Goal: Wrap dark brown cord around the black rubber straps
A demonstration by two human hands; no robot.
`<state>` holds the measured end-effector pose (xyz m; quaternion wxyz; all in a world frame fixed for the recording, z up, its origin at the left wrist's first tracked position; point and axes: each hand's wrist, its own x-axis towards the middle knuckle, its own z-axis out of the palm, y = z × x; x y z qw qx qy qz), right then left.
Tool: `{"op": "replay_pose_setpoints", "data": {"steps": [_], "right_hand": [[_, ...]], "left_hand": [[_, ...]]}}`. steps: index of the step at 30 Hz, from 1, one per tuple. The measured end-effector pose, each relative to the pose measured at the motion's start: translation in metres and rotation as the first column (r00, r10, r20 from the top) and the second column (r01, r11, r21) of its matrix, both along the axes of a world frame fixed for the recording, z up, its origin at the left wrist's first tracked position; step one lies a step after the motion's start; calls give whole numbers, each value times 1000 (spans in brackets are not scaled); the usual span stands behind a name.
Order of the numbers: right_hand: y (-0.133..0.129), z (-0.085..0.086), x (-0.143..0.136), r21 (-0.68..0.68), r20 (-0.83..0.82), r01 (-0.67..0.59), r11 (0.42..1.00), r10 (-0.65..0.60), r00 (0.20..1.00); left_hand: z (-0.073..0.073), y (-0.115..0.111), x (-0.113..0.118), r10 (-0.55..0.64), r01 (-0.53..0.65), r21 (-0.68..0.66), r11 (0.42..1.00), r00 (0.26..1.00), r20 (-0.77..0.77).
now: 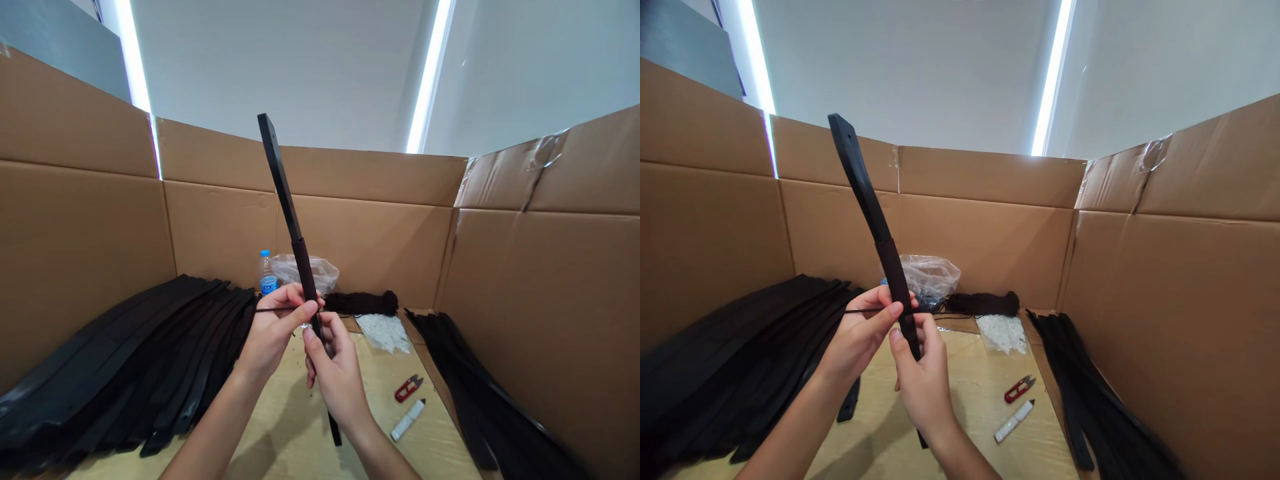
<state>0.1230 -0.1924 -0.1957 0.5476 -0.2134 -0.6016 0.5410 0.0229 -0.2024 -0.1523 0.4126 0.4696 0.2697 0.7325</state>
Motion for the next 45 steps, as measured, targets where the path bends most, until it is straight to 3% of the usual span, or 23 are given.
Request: {"op": "replay_pose_setpoints", "data": {"steps": [5, 11, 18, 25, 30, 32, 35, 39, 41, 43, 45], "right_hand": [[-3, 6, 4, -18, -66, -133, 991, 131, 989], [-4, 8, 10, -82, -164, -391, 917, 374, 913], [1, 7, 13, -146, -274, -705, 694, 657, 702], [7, 5, 12, -178, -225, -718, 673, 683, 695], [7, 2, 7, -211, -197, -577, 789, 544, 816], [6, 2, 6, -233, -201, -553, 800, 517, 832], [4, 3, 8, -249, -232, -617, 747, 572, 787], [4, 5, 11, -258, -285, -768, 587, 713, 641], [4, 4, 11, -273, -283, -791, 547, 741, 609], [4, 3, 8, -256, -250, -722, 642, 678, 692], [4, 3, 5, -196, -200, -546, 814, 512, 835]], "left_hand": [[1, 0, -1, -159, 160, -14, 987, 986, 47], [-1, 2, -2, -291, 292, -69, 954, 956, 26], [-7, 1, -4, -374, 374, -92, 923, 927, 11], [-10, 4, -4, -310, 309, -87, 947, 951, 4], [-7, 4, -2, -281, 280, -45, 959, 960, 2], [-6, 4, 0, -251, 252, -33, 967, 968, 19], [-6, 5, 2, -223, 224, -34, 974, 974, 30], [-9, 6, 1, -248, 250, -38, 967, 968, 47], [-10, 7, 1, -249, 251, -37, 967, 967, 59], [-9, 7, 1, -223, 226, -48, 973, 973, 64], [-8, 6, 1, -187, 192, -71, 979, 980, 62]]}}
